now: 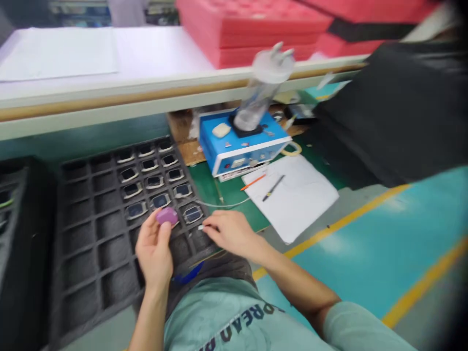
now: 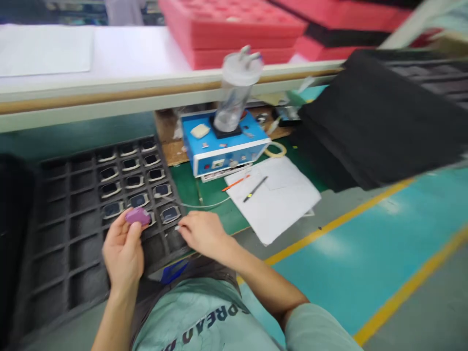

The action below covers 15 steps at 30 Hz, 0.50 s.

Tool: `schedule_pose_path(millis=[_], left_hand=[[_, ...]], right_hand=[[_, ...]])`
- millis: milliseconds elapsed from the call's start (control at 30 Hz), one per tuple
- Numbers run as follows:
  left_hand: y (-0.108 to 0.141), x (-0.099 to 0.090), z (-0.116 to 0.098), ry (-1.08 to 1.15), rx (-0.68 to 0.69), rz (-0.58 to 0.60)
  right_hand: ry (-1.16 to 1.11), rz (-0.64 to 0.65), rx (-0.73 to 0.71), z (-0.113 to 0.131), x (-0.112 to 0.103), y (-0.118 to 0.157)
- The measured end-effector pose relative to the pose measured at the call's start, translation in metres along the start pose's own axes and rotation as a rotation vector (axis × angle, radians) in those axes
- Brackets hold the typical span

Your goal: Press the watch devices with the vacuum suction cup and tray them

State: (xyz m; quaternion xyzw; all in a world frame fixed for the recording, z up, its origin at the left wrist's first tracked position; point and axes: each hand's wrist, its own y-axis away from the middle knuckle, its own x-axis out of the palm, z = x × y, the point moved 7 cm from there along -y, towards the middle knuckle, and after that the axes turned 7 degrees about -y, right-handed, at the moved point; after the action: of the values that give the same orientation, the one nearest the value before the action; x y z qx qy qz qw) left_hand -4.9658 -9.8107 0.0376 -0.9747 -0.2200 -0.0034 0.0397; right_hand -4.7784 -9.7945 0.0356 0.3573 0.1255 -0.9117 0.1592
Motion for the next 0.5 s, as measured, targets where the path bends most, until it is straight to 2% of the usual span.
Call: schedule_pose_path(millis=[133,233,333,433,500], left_hand=[[-0.003,0.002,-0.008,0.014,-0.016,-0.092],[-0.007,0.007,-0.008,0.043,-0.041,-0.084],[-0.008,0.008,-0.007,0.059,-0.052,-0.070],[-0.005,0.005,-0.005,0.038,-0.055,-0.038],[-0.003,0.004,-0.003,0.045,-0.062,0.016]], right_hand=[[0.236,-0.037,-0.098,0.014,-0.003,-0.010],[0.266,-0.156,-0.126,0.016,-0.016,-0.013],[0.137,-0.256,-0.177,0.020,-0.027,-0.007],[-0.133,-0.253,-0.236,0.024,-0.030,-0.001],[-0.348,-0.295,-0.225,0.022,-0.033,0.001]])
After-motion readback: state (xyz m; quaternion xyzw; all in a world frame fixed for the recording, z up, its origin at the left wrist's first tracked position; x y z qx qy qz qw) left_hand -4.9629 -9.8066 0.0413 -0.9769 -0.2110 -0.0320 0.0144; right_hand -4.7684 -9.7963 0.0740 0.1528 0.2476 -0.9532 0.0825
